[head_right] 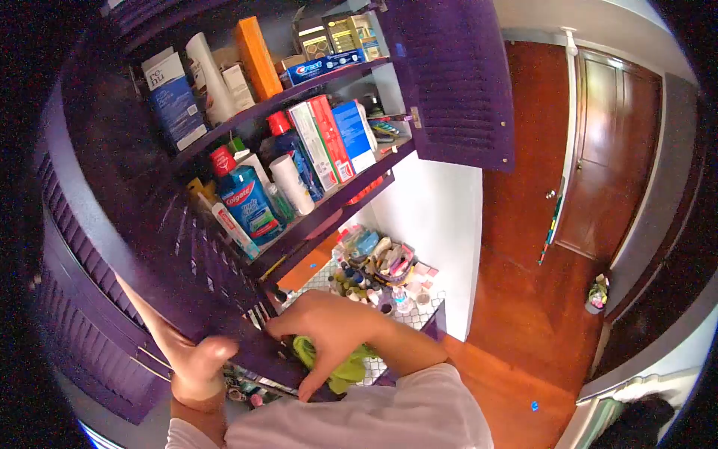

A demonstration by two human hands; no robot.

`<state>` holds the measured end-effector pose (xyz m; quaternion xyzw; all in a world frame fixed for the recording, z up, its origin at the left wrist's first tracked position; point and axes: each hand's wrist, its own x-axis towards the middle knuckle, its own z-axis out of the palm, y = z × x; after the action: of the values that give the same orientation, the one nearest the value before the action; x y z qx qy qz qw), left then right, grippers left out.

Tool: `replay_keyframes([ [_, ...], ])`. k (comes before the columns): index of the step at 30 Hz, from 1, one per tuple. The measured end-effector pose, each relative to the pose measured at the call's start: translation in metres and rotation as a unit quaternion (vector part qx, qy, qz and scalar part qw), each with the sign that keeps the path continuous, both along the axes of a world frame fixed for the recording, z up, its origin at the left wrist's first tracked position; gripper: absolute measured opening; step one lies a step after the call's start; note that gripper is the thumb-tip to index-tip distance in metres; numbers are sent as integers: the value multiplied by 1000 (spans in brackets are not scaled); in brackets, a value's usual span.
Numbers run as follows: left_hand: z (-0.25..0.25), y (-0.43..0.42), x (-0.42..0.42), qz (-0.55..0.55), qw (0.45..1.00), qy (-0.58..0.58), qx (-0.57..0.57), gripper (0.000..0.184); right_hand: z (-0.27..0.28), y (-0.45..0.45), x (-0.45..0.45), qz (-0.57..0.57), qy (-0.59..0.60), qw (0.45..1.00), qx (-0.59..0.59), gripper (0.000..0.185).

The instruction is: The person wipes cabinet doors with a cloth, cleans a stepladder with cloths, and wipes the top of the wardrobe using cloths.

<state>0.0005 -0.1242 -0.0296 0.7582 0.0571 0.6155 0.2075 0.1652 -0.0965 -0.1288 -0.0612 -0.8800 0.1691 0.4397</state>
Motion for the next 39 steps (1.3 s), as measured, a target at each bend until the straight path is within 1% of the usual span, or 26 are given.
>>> replay_keyframes([
  [1,-6,-15,0,64,996,-16,-56,129,-4,2,-7,12,18,1000,5,68],
  [2,-10,-20,-2,100,993,-23,-61,125,-6,5,-11,24,36,999,10,69],
  [3,-14,-25,-5,135,988,-31,-68,121,0,3,-12,-1,-18,1000,14,72],
  [4,-18,-30,-7,169,982,-37,-76,117,0,3,-15,-3,-15,1000,19,73],
  [6,-29,-23,-42,203,979,19,-9,113,-1,5,-27,-1,-12,1000,25,75],
  [7,-32,-25,-56,213,976,41,6,111,0,7,-33,2,-24,999,36,76],
  [10,-27,-36,-62,214,967,130,44,104,5,11,-45,61,12,997,51,64],
  [13,-19,-44,-55,207,959,187,57,98,-2,36,-34,108,51,993,3,70],
  [14,-16,-44,-52,205,956,199,60,96,2,40,-37,123,181,974,-64,67],
  [15,-11,-44,-48,204,954,209,64,94,8,43,-41,134,306,934,-127,64],
  [16,-10,-45,-47,206,953,211,68,92,12,47,-47,142,425,875,-186,61],
  [17,-7,-41,-43,204,952,215,73,91,10,52,-58,152,366,914,-91,60],
  [18,-8,-38,-44,215,952,203,75,91,7,56,-71,160,302,940,4,60],
  [19,-7,-37,-44,229,952,187,79,90,5,50,-82,162,252,953,32,58],
  [22,-7,-34,-45,269,950,130,87,88,2,84,-94,70,249,966,-8,55],
  [23,-6,-33,-45,281,949,110,89,87,1,101,-101,45,267,961,-53,49],
  [24,-5,-31,-45,293,947,90,92,86,-2,123,-112,75,301,941,-136,48],
  [26,-4,-27,-44,312,944,55,95,85,3,142,-114,93,294,941,-137,47],
  [29,-4,-21,-44,335,937,10,99,83,2,99,-104,67,305,942,-124,49],
  [32,-4,-17,-44,351,931,-24,101,82,14,54,-83,142,315,938,2,50],
  [35,-5,-13,-45,363,925,-43,105,80,32,65,-85,234,314,913,113,48],
  [37,-5,-11,-45,370,921,-53,110,79,39,102,-100,138,322,933,85,45],
  [39,-5,-11,-46,377,917,-60,114,78,57,148,-125,50,408,911,-33,40],
])
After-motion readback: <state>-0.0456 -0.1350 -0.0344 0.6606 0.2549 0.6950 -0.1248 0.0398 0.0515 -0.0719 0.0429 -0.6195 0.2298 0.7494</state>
